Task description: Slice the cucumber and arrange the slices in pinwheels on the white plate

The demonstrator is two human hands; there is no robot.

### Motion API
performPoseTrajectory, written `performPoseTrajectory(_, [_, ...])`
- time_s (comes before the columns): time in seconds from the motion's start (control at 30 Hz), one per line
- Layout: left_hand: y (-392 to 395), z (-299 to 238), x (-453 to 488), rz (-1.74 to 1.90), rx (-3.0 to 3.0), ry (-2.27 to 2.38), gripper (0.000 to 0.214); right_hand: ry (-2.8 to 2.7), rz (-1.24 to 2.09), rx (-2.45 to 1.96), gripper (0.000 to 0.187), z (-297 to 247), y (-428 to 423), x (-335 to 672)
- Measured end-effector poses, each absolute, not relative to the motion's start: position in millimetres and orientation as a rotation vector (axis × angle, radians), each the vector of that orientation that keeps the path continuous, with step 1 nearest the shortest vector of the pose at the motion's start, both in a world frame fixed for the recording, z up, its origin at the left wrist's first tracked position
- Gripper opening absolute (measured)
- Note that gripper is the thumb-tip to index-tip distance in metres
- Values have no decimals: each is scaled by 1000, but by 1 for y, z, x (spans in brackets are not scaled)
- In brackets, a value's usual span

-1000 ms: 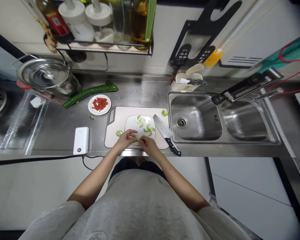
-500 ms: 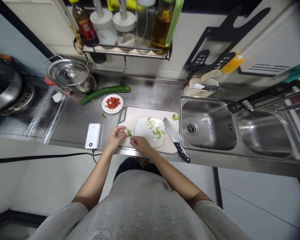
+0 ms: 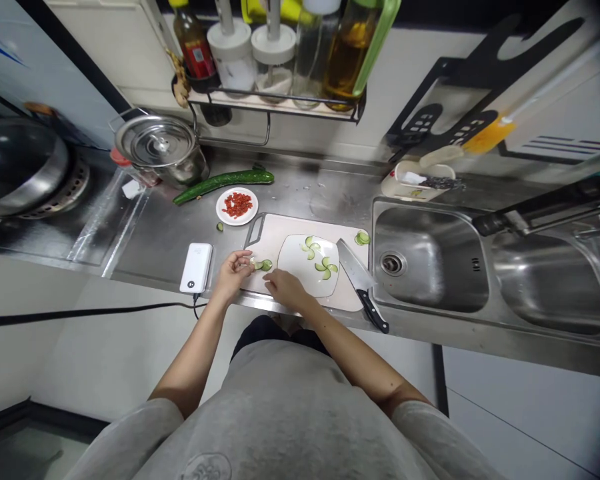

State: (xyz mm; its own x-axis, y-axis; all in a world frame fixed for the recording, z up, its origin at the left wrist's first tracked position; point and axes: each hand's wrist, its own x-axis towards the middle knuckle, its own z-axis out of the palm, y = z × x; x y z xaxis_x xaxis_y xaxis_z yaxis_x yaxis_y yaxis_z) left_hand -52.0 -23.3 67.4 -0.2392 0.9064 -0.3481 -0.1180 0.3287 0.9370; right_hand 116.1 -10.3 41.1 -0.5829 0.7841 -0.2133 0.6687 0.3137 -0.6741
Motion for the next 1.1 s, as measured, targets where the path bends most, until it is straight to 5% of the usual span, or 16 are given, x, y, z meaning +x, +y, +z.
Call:
performPoseTrajectory(0.47, [-22, 68, -38, 1067, 757, 1400, 44, -2234, 859, -1253, 19, 55, -6, 126])
performPoseTrajectory(1.1, [2, 20, 28, 449, 1448, 1205, 37, -2056, 1223, -1872, 18, 38, -27, 200])
